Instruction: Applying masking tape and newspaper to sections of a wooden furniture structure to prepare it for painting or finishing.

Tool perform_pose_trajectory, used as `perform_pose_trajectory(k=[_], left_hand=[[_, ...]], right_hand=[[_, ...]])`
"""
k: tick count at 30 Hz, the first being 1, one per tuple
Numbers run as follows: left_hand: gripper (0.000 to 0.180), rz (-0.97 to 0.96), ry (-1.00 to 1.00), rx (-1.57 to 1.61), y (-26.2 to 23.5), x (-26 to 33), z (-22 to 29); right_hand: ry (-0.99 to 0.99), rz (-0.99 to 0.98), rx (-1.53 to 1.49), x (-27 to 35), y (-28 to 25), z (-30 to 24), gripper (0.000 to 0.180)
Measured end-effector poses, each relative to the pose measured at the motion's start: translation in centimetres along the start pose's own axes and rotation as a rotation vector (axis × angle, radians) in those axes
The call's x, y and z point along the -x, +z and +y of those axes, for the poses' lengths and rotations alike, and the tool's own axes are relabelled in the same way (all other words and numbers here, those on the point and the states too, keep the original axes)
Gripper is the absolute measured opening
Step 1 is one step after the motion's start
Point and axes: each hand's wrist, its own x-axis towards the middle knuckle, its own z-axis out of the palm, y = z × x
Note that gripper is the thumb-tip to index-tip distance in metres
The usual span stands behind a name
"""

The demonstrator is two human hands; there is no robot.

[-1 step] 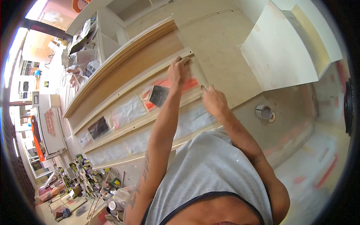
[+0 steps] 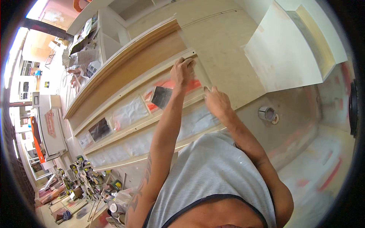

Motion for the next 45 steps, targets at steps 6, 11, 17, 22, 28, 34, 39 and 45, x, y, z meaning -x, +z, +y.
perform_pose_trajectory(k=[6, 11, 17, 22, 28, 34, 39, 45], left_hand=[[0.020, 0.084, 0.019, -0.070, 0.8, 0.4, -0.3], [0.017, 0.088, 0.030, -0.060, 0.8, 0.4, 0.4], [0.014, 0.129, 0.014, -0.042, 0.8, 0.2, 0.5], [0.017, 0.119, -0.017, -0.080, 1.1, 0.3, 0.6], [0.010, 0.202, 0.023, -0.007, 1.2, 0.3, 0.6], [0.009, 0.221, 0.056, -0.030, 0.7, 0.2, 0.9], [0.010, 0.253, 0.031, -0.049, 1.0, 0.0, 0.4], [0.035, -0.009, 0.215, -0.018, 0.2, 1.6, -0.8]], right_hand=[[-0.009, -0.070, 0.010, -1.5, 0.2, 0.2, 0.033], [-0.015, -0.101, 0.016, -2.4, 0.6, 0.4, 0.032], [-0.030, -0.101, -0.001, -2.7, 0.3, 0.3, 0.034], [-0.025, -0.123, 0.036, -3.0, -0.4, 0.1, 0.032], [-0.004, -0.160, 0.032, -3.9, -0.2, 0.2, 0.034], [0.009, -0.203, 0.065, -4.7, -0.8, -0.2, 0.033], [-0.007, -0.200, 0.068, -4.8, -1.6, -0.5, 0.024], [0.024, -0.183, 0.024, -5.4, 0.0, 1.1, 0.030]])
